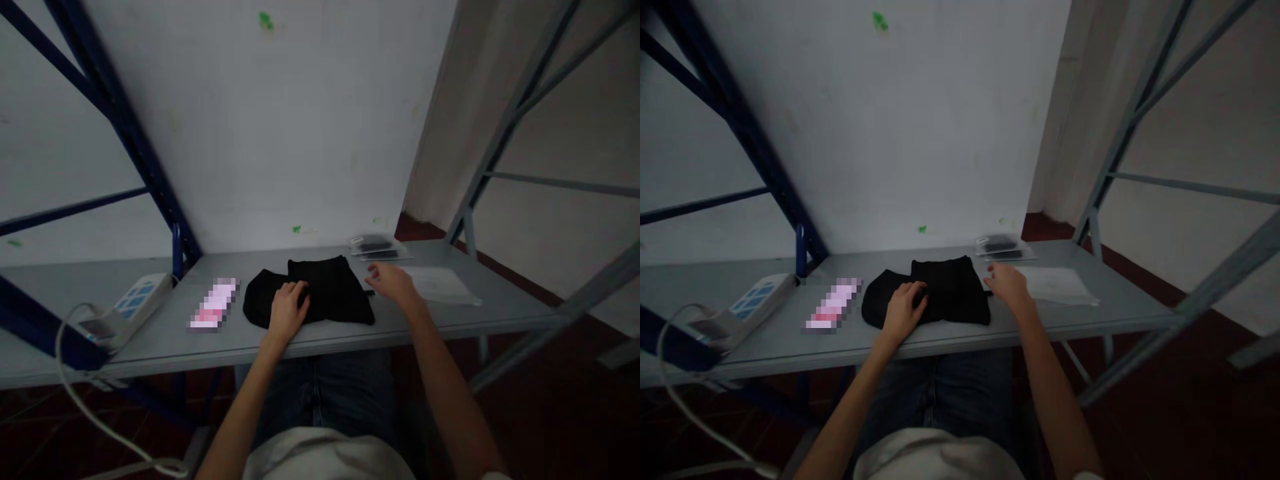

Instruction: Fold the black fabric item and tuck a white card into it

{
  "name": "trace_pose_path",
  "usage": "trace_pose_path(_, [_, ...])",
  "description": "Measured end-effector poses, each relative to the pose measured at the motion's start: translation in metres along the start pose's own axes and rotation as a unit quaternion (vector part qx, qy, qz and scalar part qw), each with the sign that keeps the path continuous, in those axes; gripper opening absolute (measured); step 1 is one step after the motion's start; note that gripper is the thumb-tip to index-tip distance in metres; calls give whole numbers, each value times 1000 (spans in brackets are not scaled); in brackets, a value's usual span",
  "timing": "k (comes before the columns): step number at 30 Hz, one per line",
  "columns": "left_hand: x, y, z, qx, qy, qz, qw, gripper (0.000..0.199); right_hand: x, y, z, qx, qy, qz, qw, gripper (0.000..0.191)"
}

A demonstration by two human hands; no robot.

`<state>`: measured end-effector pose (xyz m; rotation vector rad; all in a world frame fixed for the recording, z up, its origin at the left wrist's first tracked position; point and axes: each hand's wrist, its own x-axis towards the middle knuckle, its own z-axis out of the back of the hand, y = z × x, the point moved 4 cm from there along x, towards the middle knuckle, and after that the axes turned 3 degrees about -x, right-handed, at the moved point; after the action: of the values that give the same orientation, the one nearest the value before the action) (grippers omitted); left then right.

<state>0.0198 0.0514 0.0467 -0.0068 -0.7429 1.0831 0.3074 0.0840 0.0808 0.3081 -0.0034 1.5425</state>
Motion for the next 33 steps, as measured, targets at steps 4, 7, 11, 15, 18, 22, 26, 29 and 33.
trace_pose_path(4, [0, -3, -1, -29, -11, -36, 999, 38, -3, -63, 9, -86, 55, -62, 993, 55])
trace_pose_path(7, [-1, -6, -5, -36, 29, -86, 995, 56, -4, -90, 5, -95, 115, -92, 985, 60])
trace_pose_path(11, [-1, -7, -11, -21, 89, -94, 991, 52, -3, -92, 0, -86, 143, -93, 982, 47])
trace_pose_path(15, [-2, -6, -13, -23, 97, -89, 991, 49, -3, -80, 3, -52, 127, -80, 987, 23])
trace_pose_path(18, [-2, -6, -11, -34, 79, -89, 992, 49, -4, -68, 21, -43, 39, -88, 994, 25])
trace_pose_path(22, [-2, -10, -3, -71, 25, -89, 993, 54, -16, -21, 54, -15, -115, -69, 991, 32])
trace_pose_path(26, [-2, -10, 6, -107, -28, -69, 991, 65, -41, 71, 56, 71, -192, 148, 968, 33])
trace_pose_path(29, [-3, -4, 6, -125, -23, -49, 991, 65, -58, 131, 30, 78, -160, 294, 939, 27])
trace_pose_path(33, [-3, 6, 4, -136, -13, -31, 990, 39, -65, 160, 0, 67, -112, 384, 914, 23])
